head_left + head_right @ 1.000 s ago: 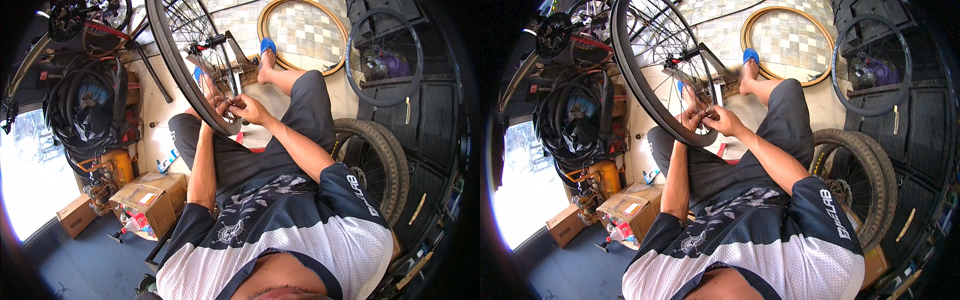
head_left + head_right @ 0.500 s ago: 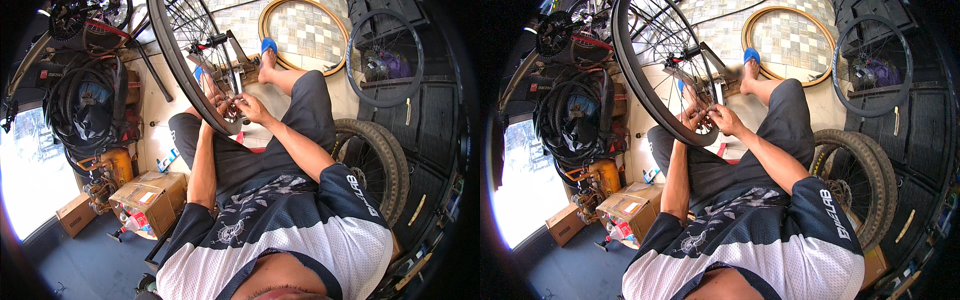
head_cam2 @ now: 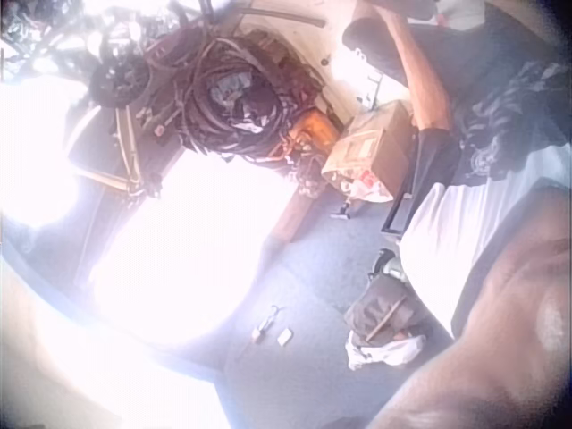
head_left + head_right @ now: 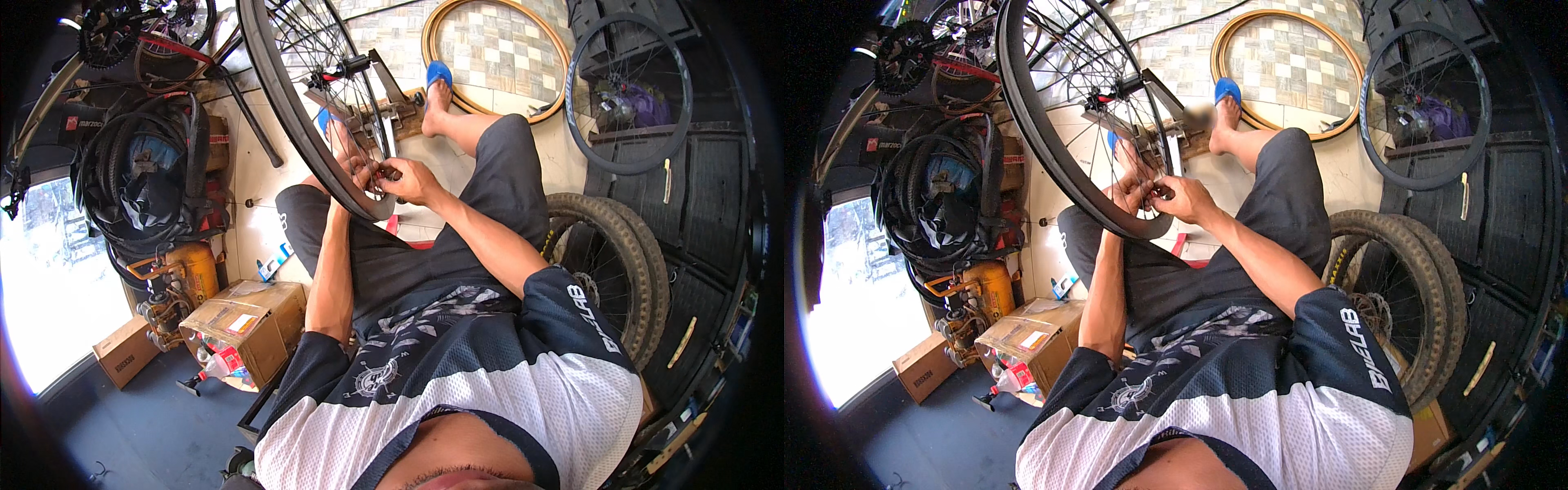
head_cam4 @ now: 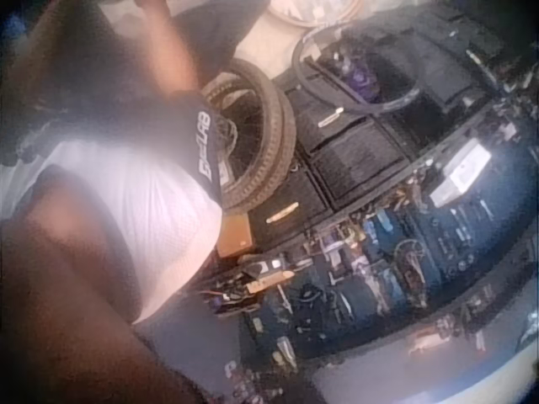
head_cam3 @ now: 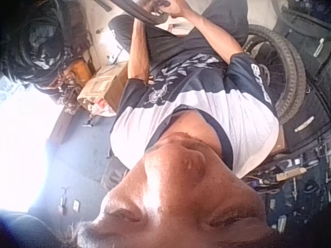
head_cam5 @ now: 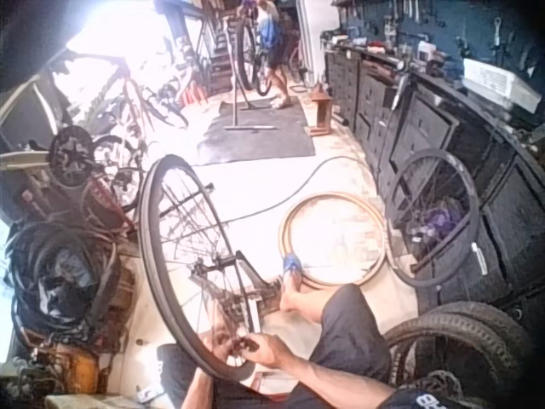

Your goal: The person sits on the floor and uses a spoke wrench to adjust the tension of the spokes on a bicycle wheel mounted on a truing stand. They repeatedly rotate the wheel and make small adjustments to the spoke nipples.

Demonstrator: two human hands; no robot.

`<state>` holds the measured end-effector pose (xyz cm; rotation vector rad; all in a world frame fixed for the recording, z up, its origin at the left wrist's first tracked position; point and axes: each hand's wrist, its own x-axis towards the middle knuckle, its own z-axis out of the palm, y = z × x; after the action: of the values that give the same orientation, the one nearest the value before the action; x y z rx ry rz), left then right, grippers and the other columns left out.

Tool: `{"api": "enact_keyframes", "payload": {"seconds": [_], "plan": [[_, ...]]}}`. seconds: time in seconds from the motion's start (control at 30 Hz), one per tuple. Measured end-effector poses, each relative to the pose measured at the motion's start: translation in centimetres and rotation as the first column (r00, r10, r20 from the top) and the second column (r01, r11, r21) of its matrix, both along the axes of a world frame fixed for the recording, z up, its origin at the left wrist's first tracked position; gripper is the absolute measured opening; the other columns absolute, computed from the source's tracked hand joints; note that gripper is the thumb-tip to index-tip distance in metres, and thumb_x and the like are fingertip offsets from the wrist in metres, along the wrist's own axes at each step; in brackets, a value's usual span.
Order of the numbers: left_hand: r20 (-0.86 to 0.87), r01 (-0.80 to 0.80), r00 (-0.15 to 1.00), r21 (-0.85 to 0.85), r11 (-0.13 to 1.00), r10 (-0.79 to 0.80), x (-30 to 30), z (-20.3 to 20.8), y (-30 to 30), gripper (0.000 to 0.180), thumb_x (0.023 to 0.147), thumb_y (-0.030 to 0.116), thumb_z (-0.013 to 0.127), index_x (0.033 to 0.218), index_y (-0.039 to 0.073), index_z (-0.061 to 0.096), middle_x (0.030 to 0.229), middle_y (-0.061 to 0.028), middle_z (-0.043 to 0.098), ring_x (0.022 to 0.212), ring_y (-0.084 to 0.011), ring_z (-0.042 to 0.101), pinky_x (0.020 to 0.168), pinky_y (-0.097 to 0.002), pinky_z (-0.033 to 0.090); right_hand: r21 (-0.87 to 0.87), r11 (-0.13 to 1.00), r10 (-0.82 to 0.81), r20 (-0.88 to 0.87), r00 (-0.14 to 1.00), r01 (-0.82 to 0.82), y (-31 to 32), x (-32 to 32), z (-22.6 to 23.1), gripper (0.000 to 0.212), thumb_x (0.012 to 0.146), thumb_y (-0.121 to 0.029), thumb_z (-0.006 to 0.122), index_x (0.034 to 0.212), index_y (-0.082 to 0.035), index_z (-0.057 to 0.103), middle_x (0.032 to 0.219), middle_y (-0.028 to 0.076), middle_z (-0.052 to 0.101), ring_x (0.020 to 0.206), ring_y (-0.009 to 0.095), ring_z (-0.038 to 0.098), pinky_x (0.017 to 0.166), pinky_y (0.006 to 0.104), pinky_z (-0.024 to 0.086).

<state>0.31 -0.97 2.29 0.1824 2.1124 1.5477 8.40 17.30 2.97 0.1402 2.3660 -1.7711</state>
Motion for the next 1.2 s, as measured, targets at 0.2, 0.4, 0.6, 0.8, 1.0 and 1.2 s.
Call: {"api": "enact_keyframes", "payload": {"seconds": [0.2,0.4,0.6,0.8,1.0,1.2], "plan": [[-0.082,0.061,0.994,-0.106,0.992,-0.07,-0.4,-1.3,-0.8,0.028,0.096,0.032,0.078,0.099,0.006,0.071,0.066,0.0034,0.056,0.057,-0.0078,0.051,0.051,-0.0284,0.04,-0.18,0.984,0.029,0.096,0.995,-0.011,-0.1,-0.7,-3.4,0.032,0.096,-0.015,0.07,0.121,0.004,0.069,0.102,0.015,0.077,0.092,0.018,0.072,0.083,0.0321,0.056],[0.164,-0.005,0.986,0.213,0.977,-0.031,0.2,-0.6,0.2,0.024,0.1,0.025,0.074,0.109,0.004,0.066,0.083,-0.0017,0.066,0.075,-0.0128,0.066,0.059,-0.0303,0.056,-0.22,0.975,0.004,0.131,0.991,0.025,0.8,-0.9,-3.9,0.039,0.094,-0.016,0.074,0.125,0.005,0.066,0.103,0.016,0.076,0.092,0.02,0.072,0.084,0.0327,0.057],[0.179,-0.012,0.983,0.296,0.955,-0.043,0.2,-0.1,0.2,0.023,0.101,0.021,0.072,0.114,0.004,0.065,0.093,-0.0039,0.071,0.08,-0.0139,0.068,0.065,-0.0323,0.06,-0.085,0.996,0.0,0.203,0.979,0.017,1.7,-0.8,-3.2,0.044,0.09,-0.021,0.078,0.125,0.004,0.066,0.103,0.015,0.076,0.094,0.021,0.072,0.085,0.0349,0.056],[0.057,0.081,0.995,-0.026,0.996,-0.079,-0.8,-1.0,-1.0,0.031,0.096,0.025,0.079,0.119,0.006,0.07,0.08,0.0024,0.068,0.069,-0.0068,0.059,0.057,-0.0269,0.046,-0.147,0.988,-0.043,-0.007,0.999,0.042,1.1,0.0,-3.0,0.046,0.085,-0.009,0.067,0.13,0.002,0.062,0.1,0.012,0.074,0.093,0.023,0.071,0.084,0.036,0.056],[-0.06,0.057,0.996,-0.158,0.986,-0.067,-0.6,-0.2,0.2,0.028,0.094,0.027,0.08,0.111,0.006,0.074,0.069,0.004,0.062,0.063,-0.0049,0.05,0.055,-0.0265,0.036,-0.044,0.996,-0.075,-0.091,0.993,0.072,0.4,0.4,-2.7,0.06,0.082,-0.021,0.07,0.138,-0.004,0.054,0.094,0.016,0.073,0.088,0.035,0.071,0.081,0.0442,0.055],[-0.22,-0.007,0.975,-0.19,0.982,-0.036,-0.8,-4.7,-1.6,0.026,0.095,0.026,0.078,0.107,0.003,0.074,0.074,0.0009,0.065,0.066,-0.007,0.056,0.058,-0.0278,0.044,0.074,0.996,-0.044,-0.09,0.995,0.051,-1.3,0.1,1.1,0.064,0.084,-0.019,0.073,0.141,-0.003,0.05,0.092,0.014,0.072,0.085,0.028,0.07,0.077,0.0403,0.054]]}}
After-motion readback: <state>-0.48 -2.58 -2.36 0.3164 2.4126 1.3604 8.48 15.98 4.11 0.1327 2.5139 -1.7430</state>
